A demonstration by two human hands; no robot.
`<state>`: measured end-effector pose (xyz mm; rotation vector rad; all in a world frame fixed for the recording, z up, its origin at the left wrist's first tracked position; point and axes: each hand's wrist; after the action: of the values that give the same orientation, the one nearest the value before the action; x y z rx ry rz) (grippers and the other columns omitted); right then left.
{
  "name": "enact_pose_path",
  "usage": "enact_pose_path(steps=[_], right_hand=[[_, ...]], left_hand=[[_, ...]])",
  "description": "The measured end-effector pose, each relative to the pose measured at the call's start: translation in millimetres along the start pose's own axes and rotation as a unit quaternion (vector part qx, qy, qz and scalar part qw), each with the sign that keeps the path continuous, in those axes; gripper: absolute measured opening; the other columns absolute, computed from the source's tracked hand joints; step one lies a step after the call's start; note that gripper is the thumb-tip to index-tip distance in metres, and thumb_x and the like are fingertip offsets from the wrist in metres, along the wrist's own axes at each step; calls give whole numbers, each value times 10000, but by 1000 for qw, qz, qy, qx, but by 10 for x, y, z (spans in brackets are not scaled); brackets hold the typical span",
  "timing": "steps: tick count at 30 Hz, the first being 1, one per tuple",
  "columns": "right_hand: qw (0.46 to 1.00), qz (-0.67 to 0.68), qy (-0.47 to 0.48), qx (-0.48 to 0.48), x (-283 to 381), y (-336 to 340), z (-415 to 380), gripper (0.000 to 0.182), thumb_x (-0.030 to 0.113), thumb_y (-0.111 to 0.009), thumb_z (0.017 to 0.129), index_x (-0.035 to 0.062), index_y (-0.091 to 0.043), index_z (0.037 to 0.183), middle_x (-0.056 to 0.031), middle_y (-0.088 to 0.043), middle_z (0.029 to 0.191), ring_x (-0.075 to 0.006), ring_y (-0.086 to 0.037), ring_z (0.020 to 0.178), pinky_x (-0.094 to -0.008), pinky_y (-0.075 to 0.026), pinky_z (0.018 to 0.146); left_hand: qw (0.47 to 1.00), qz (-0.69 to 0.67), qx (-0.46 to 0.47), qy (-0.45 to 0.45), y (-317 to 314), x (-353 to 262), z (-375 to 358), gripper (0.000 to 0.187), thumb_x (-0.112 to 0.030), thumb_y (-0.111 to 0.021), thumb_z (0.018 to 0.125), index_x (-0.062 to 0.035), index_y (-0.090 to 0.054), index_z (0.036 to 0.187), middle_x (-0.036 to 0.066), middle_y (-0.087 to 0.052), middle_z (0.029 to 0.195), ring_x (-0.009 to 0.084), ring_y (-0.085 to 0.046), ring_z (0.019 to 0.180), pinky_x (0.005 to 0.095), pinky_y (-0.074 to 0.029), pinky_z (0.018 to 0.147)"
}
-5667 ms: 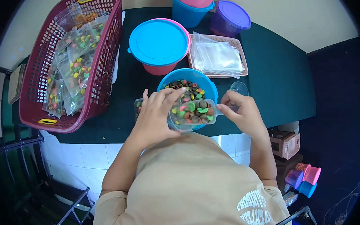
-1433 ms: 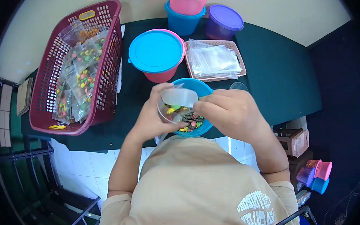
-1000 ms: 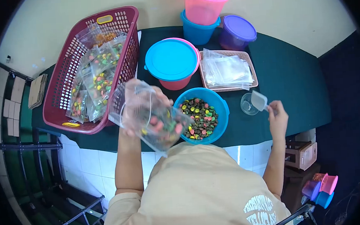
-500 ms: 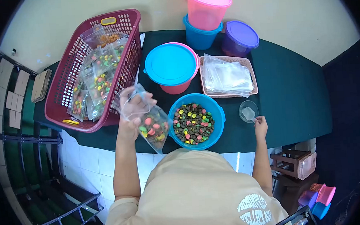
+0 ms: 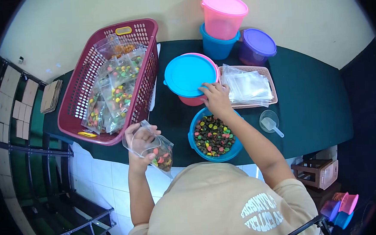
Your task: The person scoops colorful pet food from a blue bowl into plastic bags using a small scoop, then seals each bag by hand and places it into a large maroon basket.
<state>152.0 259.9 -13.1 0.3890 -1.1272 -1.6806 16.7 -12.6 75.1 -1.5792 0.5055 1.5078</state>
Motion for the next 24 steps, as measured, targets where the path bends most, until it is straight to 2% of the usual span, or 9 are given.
enact_pose_path(steps=[2, 3, 5, 9, 11, 12, 14, 15, 24], right_hand=[[999, -7, 47, 5, -37, -138, 115, 365, 125, -721, 702, 155, -609, 1048, 21, -592, 1135, -209, -521, 1070, -491, -311, 947], [999, -11, 45, -10, -14, -139, 141, 298, 96, -709, 692, 143, -600, 966, 21, -605, 1048, -203, -524, 1056, -499, -308, 952], [998, -12, 62, -6, -28, -106, 122, 266, 96, -701, 698, 138, -591, 937, 16, -602, 1009, -203, -526, 1046, -502, -307, 956], [992, 14, 111, 58, 38, 337, -141, 195, 98, -674, 725, 133, -577, 891, 2, -585, 919, -208, -536, 1003, -531, -299, 986], [992, 3, 102, 78, 93, 596, -482, 136, 99, -661, 737, 126, -582, 844, -2, -586, 899, -213, -548, 955, -561, -274, 1030], [991, 9, 98, 92, 136, 781, -645, 114, 99, -661, 738, 122, -583, 818, -5, -586, 885, -213, -554, 944, -569, -262, 1045], [989, 16, 77, 122, 211, 1089, -1007, 86, 98, -661, 738, 116, -588, 780, -8, -590, 869, -211, -561, 931, -579, -255, 1059], [988, 17, 59, 139, 232, 1185, -1186, 79, 97, -662, 737, 113, -591, 768, -9, -594, 866, -210, -564, 930, -580, -261, 1058], [978, 73, 57, 186, 274, 1280, -1709, 236, 254, -757, 700, 151, -597, 839, 4, -587, 948, -193, -535, 978, -535, -338, 991]], left_hand=[[1000, 1, 4, -5, 84, 10, -18, 1063, -425, -884, 549, -104, -228, 1323, 169, -517, 1191, 287, -548, 1086, 418, -433, 957], [1000, -7, 9, -4, 128, 12, -25, 1024, -366, -877, 569, -112, -233, 1323, 180, -517, 1201, 299, -547, 1094, 425, -422, 966], [1000, -18, 11, -3, 218, 67, -44, 973, -293, -865, 593, -123, -243, 1323, 193, -515, 1215, 311, -547, 1100, 429, -413, 971], [1000, -19, 6, -5, 230, 55, -48, 962, -280, -858, 601, -122, -243, 1323, 194, -514, 1220, 308, -546, 1102, 428, -411, 972], [1000, 15, -4, 11, 207, 38, -42, 1038, -436, -865, 584, -104, -222, 1328, 166, -513, 1213, 286, -541, 1098, 420, -426, 963], [1000, 14, -8, 11, 225, 62, -34, 1038, -436, -865, 584, -104, -222, 1328, 166, -513, 1213, 286, -541, 1098, 420, -426, 963], [1000, -20, 7, 11, 266, 122, -8, 962, -272, -855, 599, -111, -243, 1323, 195, -515, 1219, 308, -531, 1120, 434, -404, 981], [1000, -23, 5, 13, 270, 140, 16, 962, -272, -855, 599, -111, -243, 1323, 195, -515, 1219, 308, -531, 1120, 434, -404, 981], [997, -8, 82, 11, 20, 178, 313, 953, -256, -840, 607, -95, -233, 1324, 202, -497, 1241, 302, -521, 1131, 453, -378, 1009]])
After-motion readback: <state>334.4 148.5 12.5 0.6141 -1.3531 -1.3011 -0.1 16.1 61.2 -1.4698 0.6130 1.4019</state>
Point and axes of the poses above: each hand's wrist, its own z-axis towards the middle knuckle, its own y-axis out of the back of the hand, x = y × z
